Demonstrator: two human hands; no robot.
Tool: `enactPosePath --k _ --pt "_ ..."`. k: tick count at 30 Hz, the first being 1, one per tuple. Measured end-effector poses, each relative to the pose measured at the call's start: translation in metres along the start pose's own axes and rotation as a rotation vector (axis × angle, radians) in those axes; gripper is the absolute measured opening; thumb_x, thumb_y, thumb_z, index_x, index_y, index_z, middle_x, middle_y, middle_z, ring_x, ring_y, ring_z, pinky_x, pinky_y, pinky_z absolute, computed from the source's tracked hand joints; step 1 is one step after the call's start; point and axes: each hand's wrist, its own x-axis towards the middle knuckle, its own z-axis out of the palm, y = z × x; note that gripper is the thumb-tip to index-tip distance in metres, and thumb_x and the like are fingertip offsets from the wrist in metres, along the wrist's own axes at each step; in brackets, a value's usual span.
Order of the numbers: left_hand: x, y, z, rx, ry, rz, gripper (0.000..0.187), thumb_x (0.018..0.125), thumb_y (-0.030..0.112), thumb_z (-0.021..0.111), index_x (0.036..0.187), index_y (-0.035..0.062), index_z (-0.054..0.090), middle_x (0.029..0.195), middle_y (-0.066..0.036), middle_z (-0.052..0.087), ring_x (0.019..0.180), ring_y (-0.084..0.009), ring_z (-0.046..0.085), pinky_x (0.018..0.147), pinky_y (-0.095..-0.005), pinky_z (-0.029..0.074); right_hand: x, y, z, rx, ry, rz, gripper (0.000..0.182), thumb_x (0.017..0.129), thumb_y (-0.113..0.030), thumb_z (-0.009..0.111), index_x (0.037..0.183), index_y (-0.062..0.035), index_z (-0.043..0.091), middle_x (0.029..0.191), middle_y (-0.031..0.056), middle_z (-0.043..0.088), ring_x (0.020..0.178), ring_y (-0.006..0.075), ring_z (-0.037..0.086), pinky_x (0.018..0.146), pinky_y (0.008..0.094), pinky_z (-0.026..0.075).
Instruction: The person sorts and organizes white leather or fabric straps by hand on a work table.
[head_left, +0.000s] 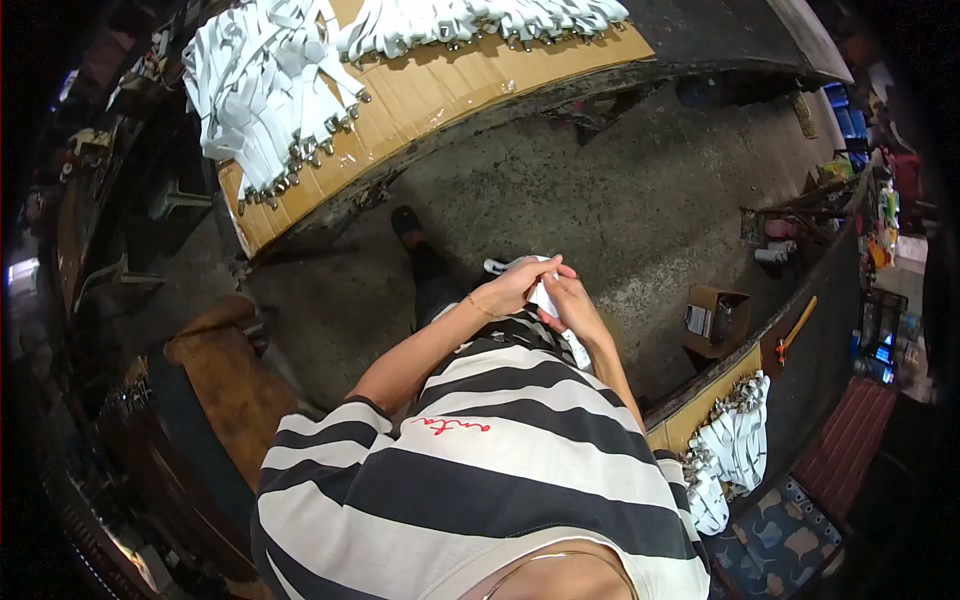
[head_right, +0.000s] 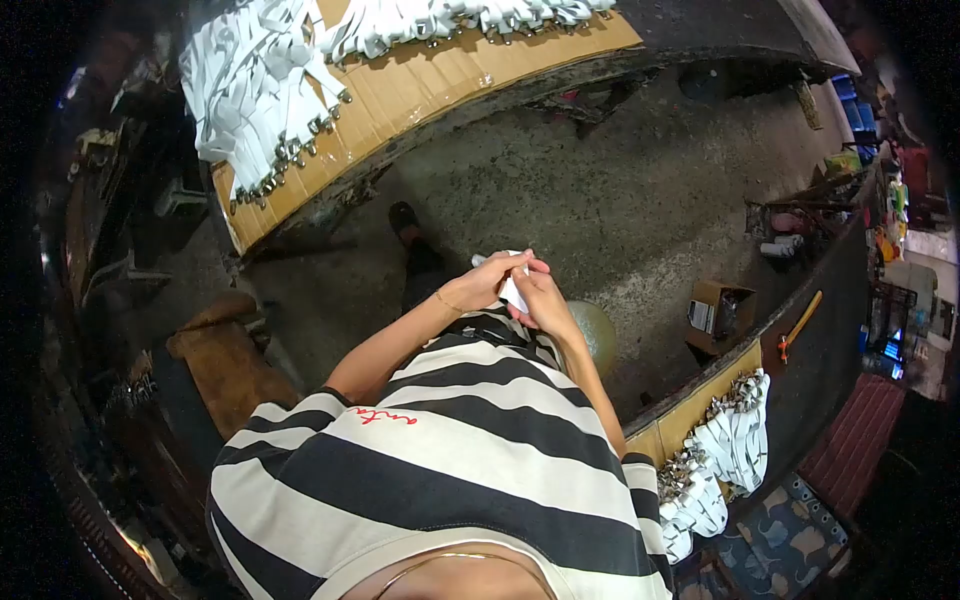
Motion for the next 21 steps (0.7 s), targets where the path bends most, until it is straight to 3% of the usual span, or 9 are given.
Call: enactPosePath --k 1,2,3,6,13,16,20,21 --pt "0.000 0.006 0.014 -0.097 0.097 0.063 0.033 0.094 0.028 0.046 0.100 -0.0016 0.057 0.094 -0.011 0.062 0.087 -0.0199 0.060 0.083 -0.0340 0.048 0.000 -0.003 0.001 0.004 0.000 0.043 0.043 0.097 -0.035 0.035 0.072 -0.0041 0.053 0.051 0.0009 0.050 0.035 0.0060 0.039 0.031 0.0217 0.027" --pt "0.004 0.007 0.007 -0.333 0.109 -0.021 0.021 0.091 0.017 0.049 0.100 -0.0009 0.056 0.096 -0.012 0.061 0.092 -0.0221 0.059 0.086 -0.0361 0.048 -0.001 -0.004 0.002 -0.022 -0.016 0.053 0.042 0.097 -0.034 0.037 0.072 -0.0039 0.053 0.051 0.0012 0.051 0.035 0.0063 0.040 0.031 0.0216 0.027" --pt "0.008 0.007 0.003 -0.517 0.189 -0.030 0.018 0.092 0.016 0.047 0.097 0.0000 0.053 0.098 -0.013 0.058 0.095 -0.0247 0.058 0.088 -0.0391 0.047 -0.004 -0.004 0.005 -0.056 0.010 0.077 0.041 0.096 -0.036 0.038 0.072 -0.0061 0.052 0.052 0.0003 0.051 0.036 0.0048 0.040 0.032 0.0197 0.026" --pt "0.016 0.017 -0.007 -0.690 0.366 0.038 0.013 0.093 0.011 0.043 0.087 -0.0003 0.046 0.085 -0.013 0.052 0.085 -0.0256 0.055 0.086 -0.0411 0.050 -0.003 0.006 0.012 -0.056 -0.009 0.077 0.043 0.096 -0.038 0.038 0.071 -0.0050 0.052 0.052 0.0005 0.052 0.035 0.0055 0.039 0.032 0.0206 0.026" --pt "0.036 0.020 -0.038 -0.590 0.380 0.150 0.016 0.095 0.013 0.041 0.093 -0.0018 0.047 0.088 -0.014 0.054 0.086 -0.0258 0.057 0.078 -0.0371 0.053 -0.006 -0.004 0.014 -0.036 0.020 0.064 0.040 0.096 -0.035 0.039 0.075 -0.0043 0.052 0.053 -0.0010 0.050 0.039 0.0051 0.041 0.034 0.0209 0.028" --pt "0.035 0.038 -0.045 -0.641 0.515 0.176 0.019 0.096 0.015 0.039 0.094 -0.0016 0.048 0.086 -0.013 0.056 0.084 -0.0265 0.058 0.077 -0.0373 0.052 -0.010 -0.011 0.013 -0.072 -0.006 0.075 0.040 0.096 -0.033 0.040 0.073 -0.0036 0.053 0.052 -0.0008 0.050 0.040 0.0060 0.042 0.037 0.0225 0.029" --pt "0.046 0.041 -0.107 -0.620 0.454 0.322 0.021 0.097 0.016 0.036 0.089 -0.0008 0.047 0.082 -0.013 0.055 0.080 -0.0251 0.057 0.072 -0.0370 0.051 -0.008 -0.002 0.013 -0.108 -0.052 0.122 0.041 0.096 -0.035 0.042 0.074 -0.0028 0.054 0.052 -0.0006 0.050 0.041 0.0069 0.043 0.038 0.0227 0.033" --pt "0.048 0.039 -0.134 -0.700 0.452 0.355 0.022 0.096 0.017 0.037 0.088 0.0002 0.048 0.081 -0.014 0.058 0.078 -0.0278 0.059 0.073 -0.0422 0.052 -0.012 -0.006 0.015 -0.083 -0.065 0.145 0.041 0.096 -0.035 0.042 0.075 -0.0029 0.054 0.052 -0.0010 0.050 0.040 0.0067 0.043 0.038 0.0219 0.033"
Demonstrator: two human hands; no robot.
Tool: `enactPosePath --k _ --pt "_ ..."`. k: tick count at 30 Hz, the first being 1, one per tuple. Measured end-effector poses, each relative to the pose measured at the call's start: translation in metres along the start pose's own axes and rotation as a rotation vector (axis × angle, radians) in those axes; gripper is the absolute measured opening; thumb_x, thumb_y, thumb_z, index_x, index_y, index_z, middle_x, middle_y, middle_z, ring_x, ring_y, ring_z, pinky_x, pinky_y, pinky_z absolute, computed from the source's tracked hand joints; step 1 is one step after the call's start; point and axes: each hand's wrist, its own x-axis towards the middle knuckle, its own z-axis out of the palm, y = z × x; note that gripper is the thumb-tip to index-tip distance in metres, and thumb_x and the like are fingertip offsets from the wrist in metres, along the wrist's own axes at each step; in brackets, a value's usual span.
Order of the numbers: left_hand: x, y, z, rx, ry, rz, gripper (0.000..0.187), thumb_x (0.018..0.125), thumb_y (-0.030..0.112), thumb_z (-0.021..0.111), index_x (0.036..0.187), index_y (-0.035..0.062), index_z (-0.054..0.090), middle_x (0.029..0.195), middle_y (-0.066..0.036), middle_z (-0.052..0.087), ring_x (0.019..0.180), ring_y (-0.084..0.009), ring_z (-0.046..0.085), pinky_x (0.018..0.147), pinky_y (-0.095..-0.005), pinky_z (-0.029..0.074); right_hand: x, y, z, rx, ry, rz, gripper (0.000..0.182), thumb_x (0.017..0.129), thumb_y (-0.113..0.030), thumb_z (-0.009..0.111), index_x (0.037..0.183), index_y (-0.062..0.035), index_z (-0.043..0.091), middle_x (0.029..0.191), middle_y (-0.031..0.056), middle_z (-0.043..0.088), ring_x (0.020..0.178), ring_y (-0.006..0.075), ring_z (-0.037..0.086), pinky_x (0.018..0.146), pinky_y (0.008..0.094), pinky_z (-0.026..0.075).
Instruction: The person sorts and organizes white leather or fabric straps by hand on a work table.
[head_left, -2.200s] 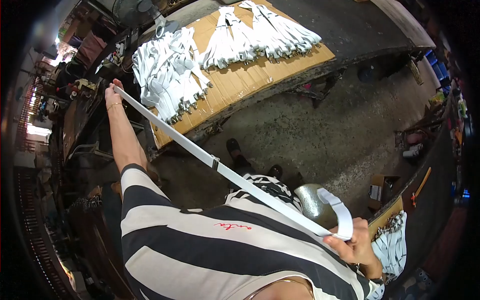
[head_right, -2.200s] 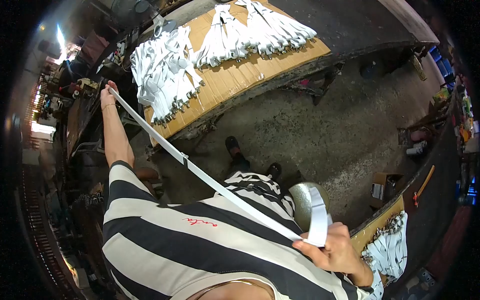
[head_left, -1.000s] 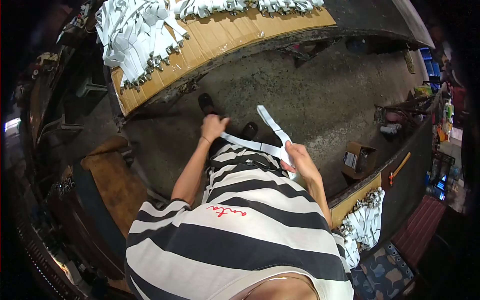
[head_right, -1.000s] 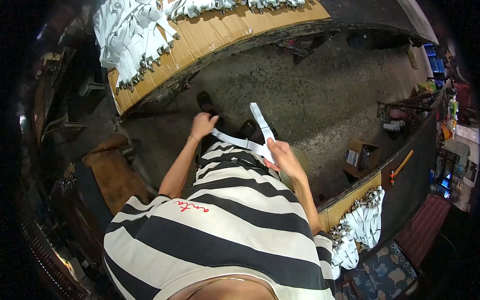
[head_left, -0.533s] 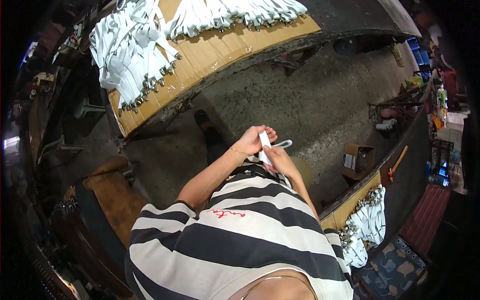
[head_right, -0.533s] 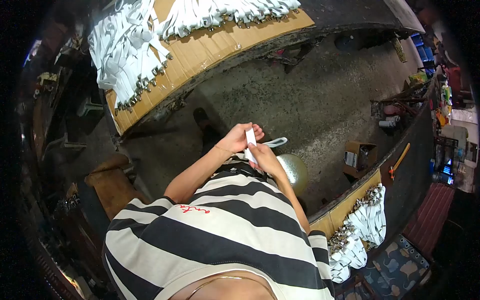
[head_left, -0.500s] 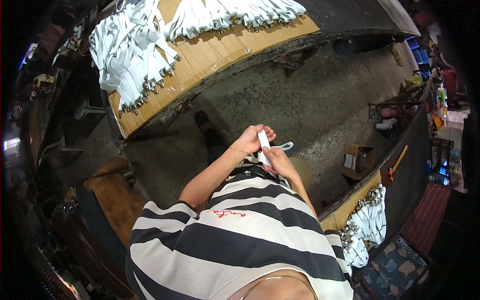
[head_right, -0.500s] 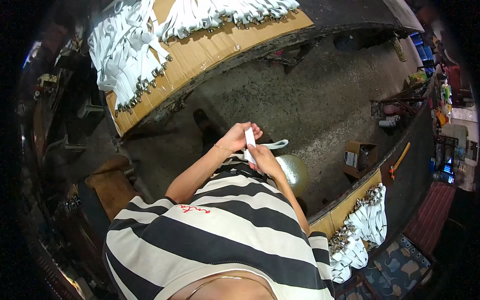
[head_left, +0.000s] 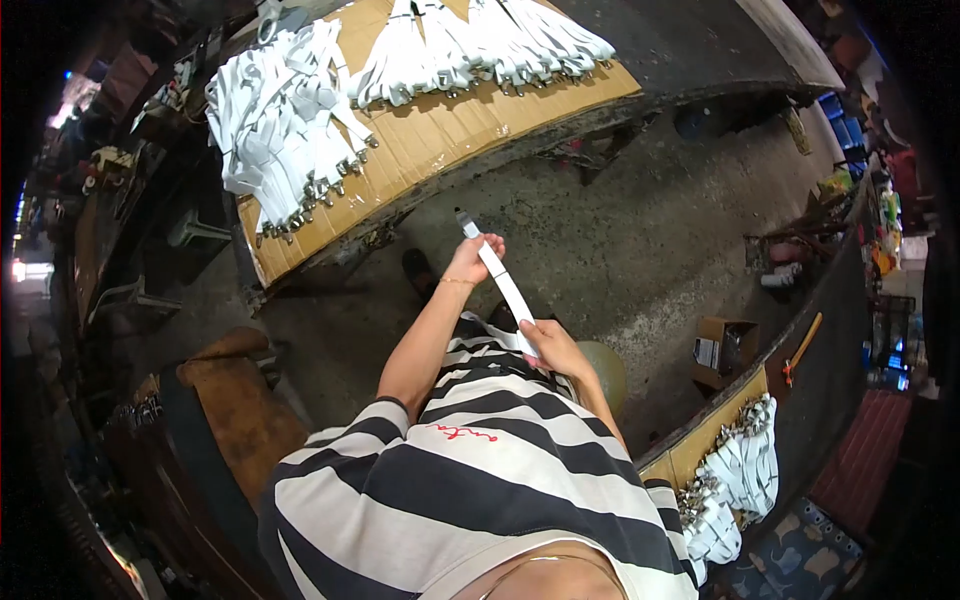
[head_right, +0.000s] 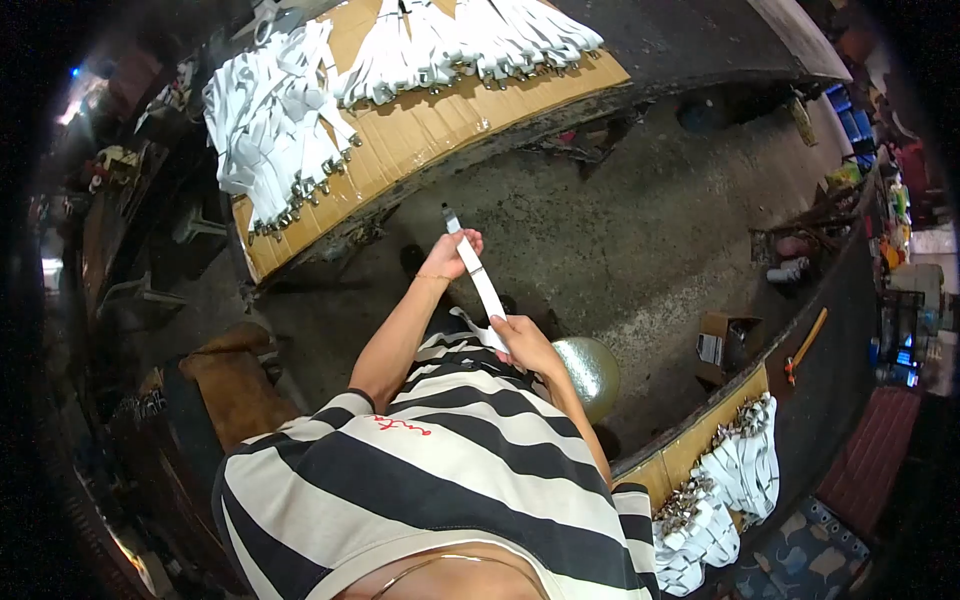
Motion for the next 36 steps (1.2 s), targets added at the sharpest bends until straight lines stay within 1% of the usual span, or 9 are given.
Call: enactPosePath --k 5,11,15,24,26,30,32,34,36 --pt "0.016 0.052 -0.044 -0.036 0.214 0.130 0.030 0.098 0.023 0.028 0.077 0.0044 0.040 0.067 -0.008 0.042 0.059 -0.0221 0.042 0.056 -0.0375 0.043 -0.028 -0.011 -0.009 -0.053 -0.093 0.047 0.038 0.095 -0.034 0.044 0.082 -0.0017 0.057 0.056 -0.0033 0.047 0.045 0.0046 0.044 0.040 0.0195 0.035" --pt "0.018 0.086 -0.090 -0.151 0.326 0.255 0.020 0.091 0.011 0.029 0.076 0.0042 0.039 0.062 -0.007 0.043 0.049 -0.0177 0.039 0.048 -0.0309 0.041 -0.062 -0.020 -0.026 -0.138 -0.160 0.046 0.040 0.095 -0.034 0.046 0.081 0.0003 0.059 0.058 -0.0053 0.042 0.050 0.0031 0.042 0.043 0.0188 0.037" --pt "0.004 0.111 -0.104 -0.125 0.246 0.271 0.015 0.088 0.007 0.027 0.078 0.0021 0.037 0.065 -0.008 0.043 0.048 -0.0164 0.038 0.048 -0.0302 0.041 -0.071 -0.015 -0.035 -0.266 -0.170 0.007 0.042 0.096 -0.036 0.044 0.080 0.0007 0.058 0.055 -0.0043 0.039 0.048 0.0038 0.042 0.044 0.0220 0.036" --pt "-0.048 0.164 -0.128 -0.244 0.343 0.411 0.012 0.091 0.010 0.029 0.087 0.0027 0.038 0.068 -0.008 0.048 0.047 -0.0150 0.042 0.047 -0.0296 0.043 -0.061 -0.028 -0.022 -0.269 -0.273 -0.015 0.044 0.094 -0.039 0.046 0.080 0.0011 0.057 0.055 -0.0040 0.039 0.050 0.0049 0.042 0.046 0.0227 0.037" --pt "-0.056 0.175 -0.143 -0.253 0.347 0.460 0.013 0.094 0.012 0.029 0.087 0.0041 0.036 0.070 -0.009 0.049 0.046 -0.0145 0.041 0.046 -0.0289 0.043 -0.053 -0.030 -0.022 -0.379 -0.376 -0.039 0.046 0.094 -0.041 0.046 0.078 0.0011 0.057 0.056 -0.0036 0.041 0.051 0.0057 0.042 0.047 0.0244 0.038" --pt "-0.077 0.162 -0.124 -0.114 0.217 0.567 0.027 0.097 0.024 0.037 0.092 0.0003 0.048 0.074 -0.009 0.051 0.060 -0.0181 0.049 0.060 -0.0328 0.048 -0.026 -0.043 -0.046 -0.494 -0.646 -0.070 0.047 0.093 -0.043 0.047 0.079 -0.0006 0.061 0.060 0.0006 0.055 0.052 0.0082 0.047 0.049 0.0271 0.039" --pt "-0.103 0.151 -0.092 -0.108 0.260 0.596 0.033 0.096 0.030 0.040 0.093 -0.0004 0.053 0.075 -0.008 0.051 0.069 -0.0191 0.051 0.067 -0.0351 0.048 -0.004 -0.022 -0.069 -0.811 -0.571 -0.413 0.044 0.091 -0.041 0.049 0.088 -0.0004 0.064 0.068 0.0119 0.062 0.066 0.0216 0.058 0.063 0.0373 0.045" --pt "-0.130 0.140 -0.067 -0.116 0.128 0.696 0.033 0.095 0.032 0.042 0.094 0.0003 0.052 0.078 -0.007 0.052 0.070 -0.0179 0.051 0.070 -0.0345 0.047 -0.024 -0.057 -0.075 -1.047 -0.443 -0.174 0.040 0.089 -0.038 0.053 0.094 -0.0005 0.064 0.078 0.0194 0.064 0.076 0.0292 0.062 0.068 0.0394 0.046" --pt "-0.153 0.145 -0.063 -0.146 -0.155 0.704 0.032 0.095 0.032 0.043 0.094 0.0014 0.052 0.080 -0.007 0.052 0.071 -0.0171 0.051 0.072 -0.0330 0.046 -0.016 -0.047 -0.087 -1.122 -0.333 -0.201 0.034 0.085 -0.034 0.059 0.095 -0.0012 0.065 0.084 0.0202 0.065 0.082 0.0324 0.063 0.070 0.0403 0.046"
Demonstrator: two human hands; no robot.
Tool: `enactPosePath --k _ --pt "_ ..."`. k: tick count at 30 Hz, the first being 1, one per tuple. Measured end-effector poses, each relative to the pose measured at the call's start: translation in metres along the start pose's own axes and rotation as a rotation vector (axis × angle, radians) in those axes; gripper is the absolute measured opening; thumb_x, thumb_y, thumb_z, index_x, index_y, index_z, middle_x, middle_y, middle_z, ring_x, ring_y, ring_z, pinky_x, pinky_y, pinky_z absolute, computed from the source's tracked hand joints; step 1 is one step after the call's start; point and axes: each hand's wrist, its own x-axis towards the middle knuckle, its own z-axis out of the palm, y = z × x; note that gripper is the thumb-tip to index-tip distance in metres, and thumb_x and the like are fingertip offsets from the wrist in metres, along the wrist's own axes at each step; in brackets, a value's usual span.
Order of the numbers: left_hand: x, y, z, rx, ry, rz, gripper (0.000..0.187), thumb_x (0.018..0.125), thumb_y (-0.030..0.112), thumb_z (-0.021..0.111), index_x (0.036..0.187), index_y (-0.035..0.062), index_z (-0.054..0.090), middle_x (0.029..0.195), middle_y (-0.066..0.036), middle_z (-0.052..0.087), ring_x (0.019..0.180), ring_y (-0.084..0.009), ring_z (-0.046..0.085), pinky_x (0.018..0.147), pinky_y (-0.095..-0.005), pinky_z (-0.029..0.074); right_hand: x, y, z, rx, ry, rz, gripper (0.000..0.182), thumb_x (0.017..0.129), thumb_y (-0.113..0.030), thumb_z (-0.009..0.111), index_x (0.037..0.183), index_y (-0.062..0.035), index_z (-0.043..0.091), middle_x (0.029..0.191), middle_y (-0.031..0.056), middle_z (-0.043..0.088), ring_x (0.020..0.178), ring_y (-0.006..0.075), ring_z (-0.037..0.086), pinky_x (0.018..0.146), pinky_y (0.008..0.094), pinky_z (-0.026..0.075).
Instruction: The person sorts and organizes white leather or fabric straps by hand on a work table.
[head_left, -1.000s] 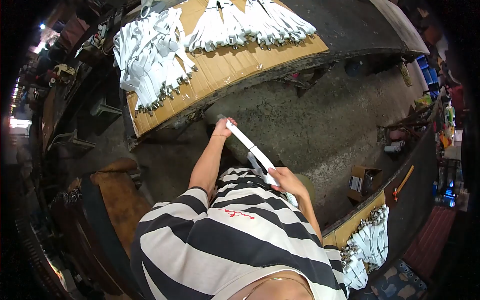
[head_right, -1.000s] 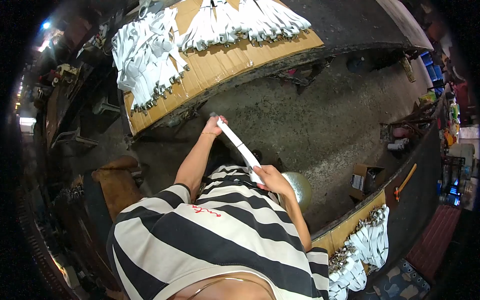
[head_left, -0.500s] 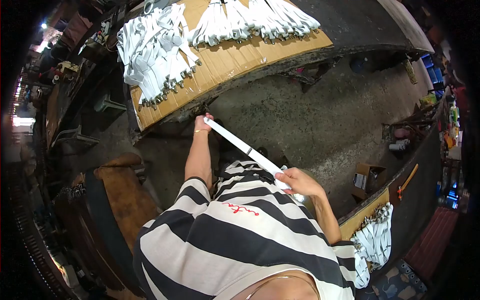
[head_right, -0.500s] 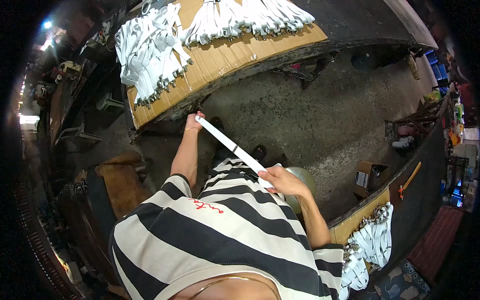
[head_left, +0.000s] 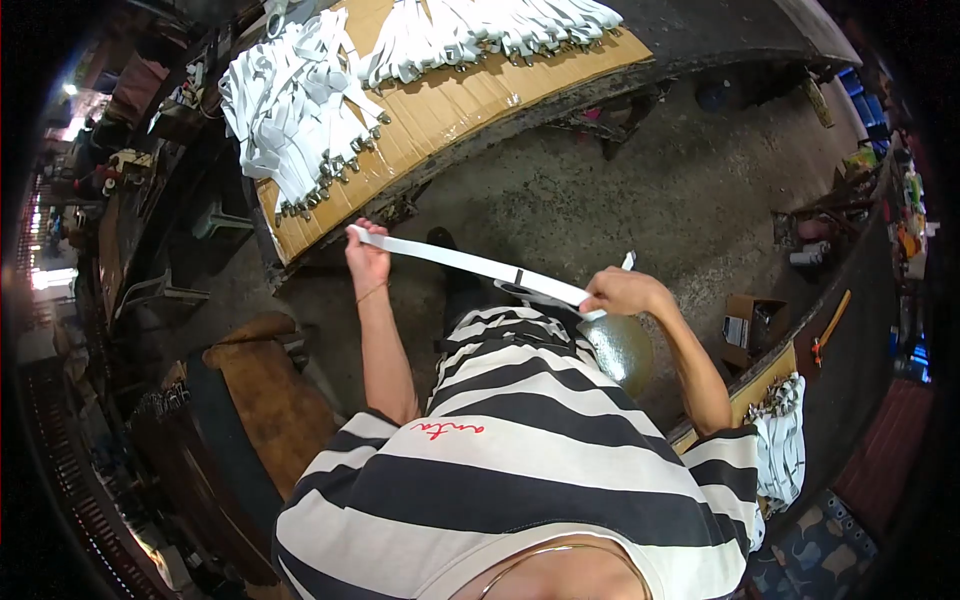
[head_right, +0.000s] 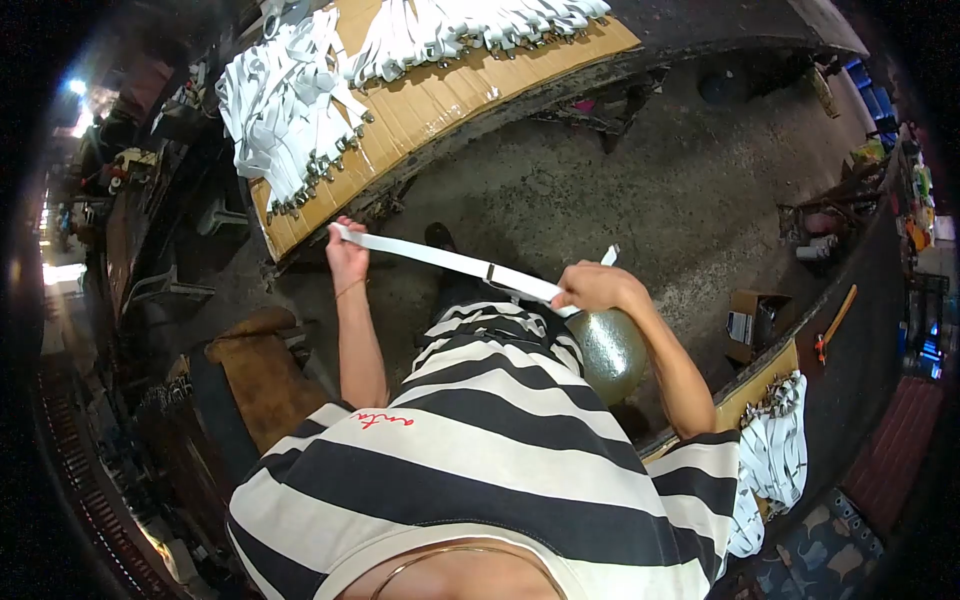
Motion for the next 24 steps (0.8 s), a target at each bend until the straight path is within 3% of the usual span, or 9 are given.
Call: enactPosePath --k 2,4,10,16,19,22,24 --pt "-0.024 0.016 0.034 0.003 -0.113 0.068 0.030 0.095 0.031 0.043 0.095 0.0025 0.048 0.081 -0.005 0.047 0.068 -0.0152 0.044 0.070 -0.0301 0.042 -0.001 0.002 0.000 0.157 0.181 -0.017 0.025 0.082 -0.025 0.063 0.094 -0.0033 0.066 0.084 0.0181 0.065 0.082 0.0326 0.063 0.071 0.0411 0.046" --pt "-0.033 0.034 0.059 0.059 -0.212 0.154 0.027 0.095 0.031 0.043 0.095 0.0036 0.047 0.082 -0.004 0.046 0.066 -0.0150 0.042 0.070 -0.0302 0.040 -0.002 -0.002 -0.004 0.249 0.173 -0.033 0.023 0.083 -0.024 0.062 0.094 -0.0037 0.065 0.081 0.0190 0.064 0.080 0.0339 0.062 0.069 0.0423 0.045" --pt "-0.019 0.055 0.121 0.300 -0.208 0.303 0.024 0.095 0.029 0.045 0.096 0.0046 0.046 0.082 -0.004 0.047 0.067 -0.0153 0.043 0.068 -0.0309 0.039 0.018 -0.015 0.020 0.196 0.253 -0.068 0.022 0.085 -0.022 0.058 0.087 -0.0008 0.062 0.076 0.0189 0.062 0.077 0.0359 0.060 0.066 0.0441 0.043" --pt "0.035 0.075 0.137 0.297 -0.249 0.213 0.019 0.097 0.020 0.038 0.096 0.0027 0.045 0.080 -0.004 0.045 0.066 -0.0160 0.043 0.065 -0.0313 0.039 0.018 -0.026 0.018 0.312 0.257 -0.094 0.021 0.085 -0.022 0.059 0.092 -0.0019 0.063 0.074 0.0167 0.063 0.072 0.0289 0.061 0.065 0.0391 0.044" --pt "0.049 0.081 0.155 0.230 -0.305 0.126 0.017 0.094 0.016 0.035 0.094 0.0021 0.044 0.074 -0.004 0.042 0.061 -0.0152 0.039 0.058 -0.0294 0.035 0.014 -0.026 0.018 0.520 0.309 -0.282 0.025 0.082 -0.019 0.064 0.100 -0.0027 0.063 0.078 0.0151 0.065 0.073 0.0243 0.061 0.066 0.0367 0.044" --pt "0.054 0.066 0.174 0.259 -0.307 0.095 0.018 0.094 0.017 0.035 0.094 0.0018 0.044 0.071 -0.003 0.039 0.057 -0.0141 0.036 0.055 -0.0286 0.033 0.024 -0.011 0.020 0.437 0.157 -0.255 0.024 0.084 -0.017 0.060 0.103 -0.0022 0.062 0.082 0.0138 0.066 0.075 0.0230 0.061 0.069 0.0349 0.044" --pt "0.060 0.056 0.175 0.244 -0.349 0.070 0.022 0.097 0.020 0.034 0.095 0.0000 0.044 0.072 -0.003 0.037 0.058 -0.0138 0.035 0.056 -0.0281 0.031 0.027 -0.008 0.021 0.392 0.189 -0.203 0.022 0.085 -0.018 0.059 0.099 -0.0012 0.061 0.079 0.0146 0.064 0.073 0.0253 0.060 0.067 0.0362 0.044"
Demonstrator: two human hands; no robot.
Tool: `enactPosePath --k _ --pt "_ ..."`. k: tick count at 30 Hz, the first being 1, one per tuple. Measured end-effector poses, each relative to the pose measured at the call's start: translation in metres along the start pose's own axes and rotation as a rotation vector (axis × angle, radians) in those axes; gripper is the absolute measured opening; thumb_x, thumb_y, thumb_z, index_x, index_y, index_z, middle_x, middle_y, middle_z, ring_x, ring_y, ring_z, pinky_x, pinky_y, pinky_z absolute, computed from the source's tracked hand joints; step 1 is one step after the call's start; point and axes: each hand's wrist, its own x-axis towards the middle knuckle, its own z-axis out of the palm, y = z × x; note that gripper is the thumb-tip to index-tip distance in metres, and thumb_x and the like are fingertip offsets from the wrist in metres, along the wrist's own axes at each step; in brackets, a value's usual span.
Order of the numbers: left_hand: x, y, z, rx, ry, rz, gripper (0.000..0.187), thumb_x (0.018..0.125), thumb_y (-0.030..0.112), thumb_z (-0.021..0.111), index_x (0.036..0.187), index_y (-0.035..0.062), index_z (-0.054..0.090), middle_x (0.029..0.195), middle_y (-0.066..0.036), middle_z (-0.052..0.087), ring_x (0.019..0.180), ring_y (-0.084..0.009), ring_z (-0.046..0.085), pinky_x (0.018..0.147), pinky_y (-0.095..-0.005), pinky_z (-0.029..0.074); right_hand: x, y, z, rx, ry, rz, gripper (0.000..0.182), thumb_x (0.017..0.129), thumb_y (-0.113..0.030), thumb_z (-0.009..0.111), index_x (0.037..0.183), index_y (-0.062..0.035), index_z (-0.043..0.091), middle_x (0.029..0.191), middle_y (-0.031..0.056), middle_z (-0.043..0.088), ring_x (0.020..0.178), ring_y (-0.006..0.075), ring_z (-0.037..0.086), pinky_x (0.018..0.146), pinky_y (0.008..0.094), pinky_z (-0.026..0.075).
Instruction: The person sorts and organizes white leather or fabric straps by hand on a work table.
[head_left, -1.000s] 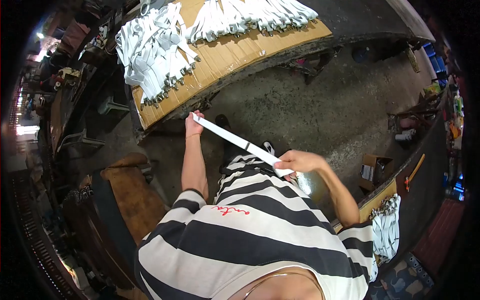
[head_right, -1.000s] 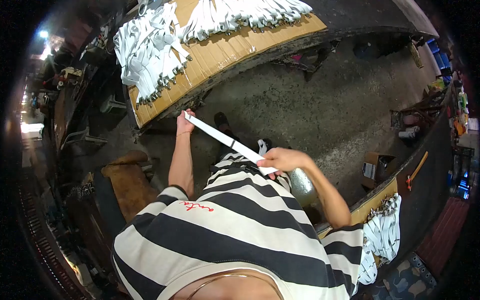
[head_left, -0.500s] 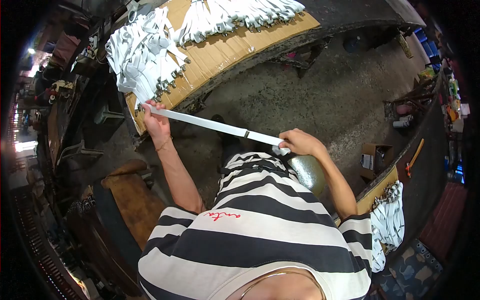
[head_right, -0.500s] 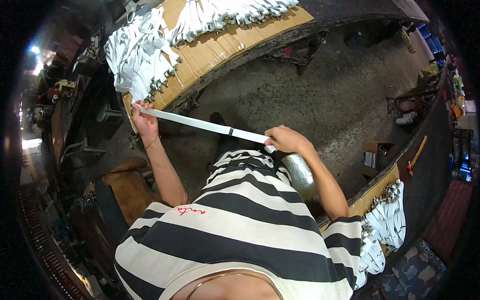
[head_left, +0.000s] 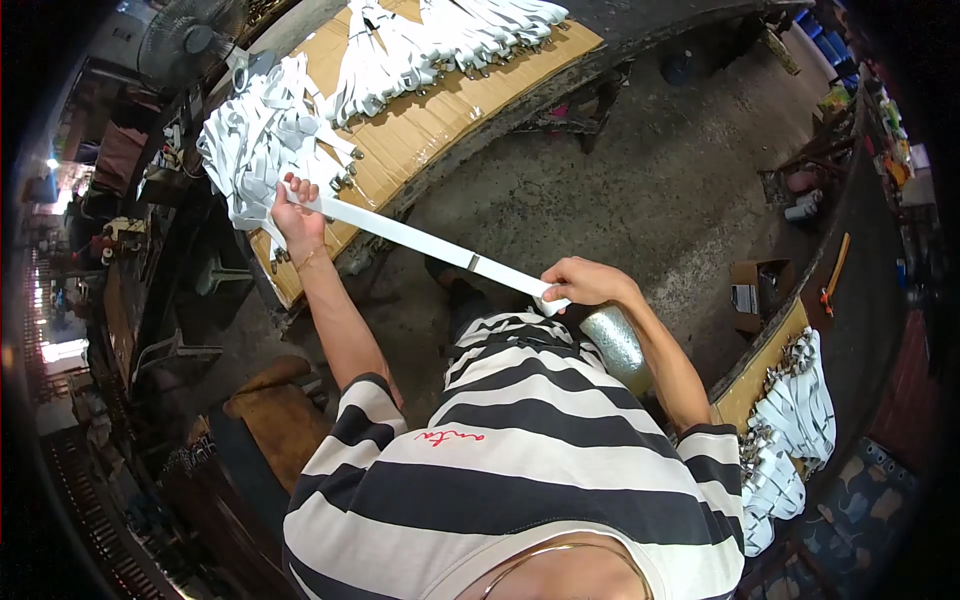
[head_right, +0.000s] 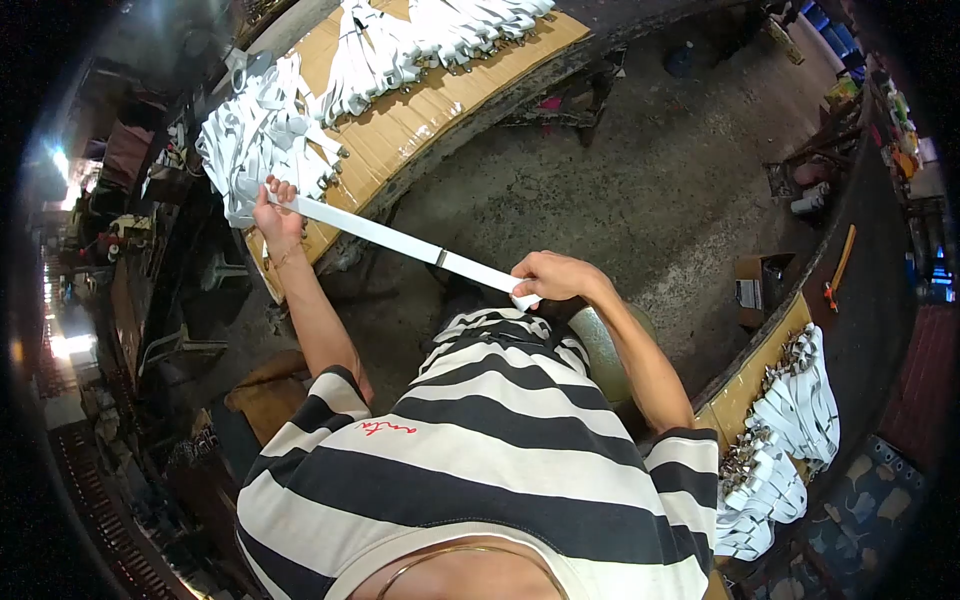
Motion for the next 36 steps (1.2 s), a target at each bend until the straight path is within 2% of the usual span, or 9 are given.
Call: enactPosePath --k 3,8,14,16,21,24,30,32,36 --pt "0.007 -0.010 0.005 0.025 0.036 0.016 0.036 0.099 0.034 0.029 0.094 0.0018 0.043 0.069 -0.002 0.036 0.055 -0.0128 0.032 0.054 -0.0264 0.030 0.000 -0.012 -0.001 -0.085 0.074 0.032 0.020 0.087 -0.019 0.056 0.091 0.0001 0.059 0.074 0.0166 0.061 0.071 0.0299 0.058 0.065 0.0389 0.042" --pt "0.019 0.008 -0.003 0.027 0.030 0.060 0.037 0.098 0.037 0.029 0.092 0.0026 0.042 0.068 -0.002 0.036 0.055 -0.0127 0.032 0.054 -0.0268 0.031 -0.004 -0.037 0.006 -0.086 0.211 0.003 0.024 0.089 -0.021 0.050 0.087 0.0015 0.057 0.068 0.0204 0.057 0.065 0.0364 0.055 0.061 0.0436 0.040" --pt "0.031 0.040 -0.005 0.072 0.041 0.102 0.039 0.098 0.039 0.029 0.089 0.0042 0.045 0.068 -0.002 0.039 0.054 -0.0132 0.034 0.052 -0.0277 0.032 -0.007 -0.070 0.015 0.130 0.338 -0.070 0.042 0.089 -0.038 0.053 0.082 0.0022 0.060 0.059 0.0177 0.054 0.053 0.0298 0.052 0.052 0.0390 0.040" --pt "0.037 0.049 -0.007 0.120 0.062 0.115 0.036 0.098 0.037 0.031 0.090 0.0038 0.045 0.073 -0.004 0.043 0.057 -0.0145 0.038 0.054 -0.0288 0.035 -0.006 -0.080 0.015 0.123 0.391 -0.077 0.044 0.090 -0.040 0.052 0.078 0.0019 0.059 0.055 0.0141 0.049 0.049 0.0201 0.044 0.050 0.0354 0.037" --pt "0.043 0.074 0.018 0.223 0.137 0.122 0.031 0.099 0.026 0.031 0.091 -0.0005 0.044 0.078 -0.009 0.047 0.066 -0.0191 0.045 0.065 -0.0311 0.044 -0.006 -0.090 0.014 -0.023 0.434 -0.171 0.043 0.091 -0.038 0.051 0.074 0.0010 0.059 0.054 0.0173 0.048 0.047 0.0279 0.046 0.049 0.0369 0.038" --pt "0.075 0.090 -0.006 0.150 0.081 -0.020 0.037 0.099 0.033 0.028 0.091 -0.0002 0.044 0.075 -0.008 0.047 0.068 -0.0185 0.046 0.063 -0.0307 0.043 -0.017 -0.116 0.009 -0.153 0.518 -0.242 0.040 0.091 -0.034 0.051 0.073 0.0006 0.060 0.053 0.0193 0.050 0.053 0.0383 0.052 0.052 0.0422 0.041" --pt "0.125 0.102 -0.032 0.201 0.069 -0.019 0.037 0.100 0.028 0.027 0.093 -0.0032 0.047 0.078 -0.011 0.053 0.067 -0.0203 0.052 0.063 -0.0324 0.048 -0.055 -0.145 -0.004 -0.256 0.481 -0.446 0.039 0.089 -0.024 0.055 0.058 -0.0014 0.052 0.047 0.0165 0.045 0.043 0.0356 0.046 0.044 0.0411 0.037" --pt "0.140 0.115 -0.045 0.232 0.236 0.082 0.040 0.100 0.027 0.026 0.097 -0.0059 0.049 0.083 -0.014 0.058 0.072 -0.0237 0.058 0.068 -0.0341 0.053 -0.077 -0.150 -0.001 -0.195 0.491 -0.576 0.040 0.088 -0.018 0.057 0.052 -0.0062 0.044 0.044 0.0078 0.034 0.040 0.0246 0.037 0.042 0.0375 0.030" --pt "0.171 0.156 -0.089 0.151 0.200 -0.006 0.045 0.100 0.030 0.025 0.100 -0.0072 0.050 0.087 -0.016 0.060 0.076 -0.0259 0.060 0.071 -0.0360 0.055 -0.130 -0.171 -0.006 -0.169 0.436 -0.606 0.040 0.087 -0.014 0.057 0.050 -0.0078 0.042 0.041 0.0053 0.032 0.035 0.0201 0.033 0.038 0.0342 0.029"
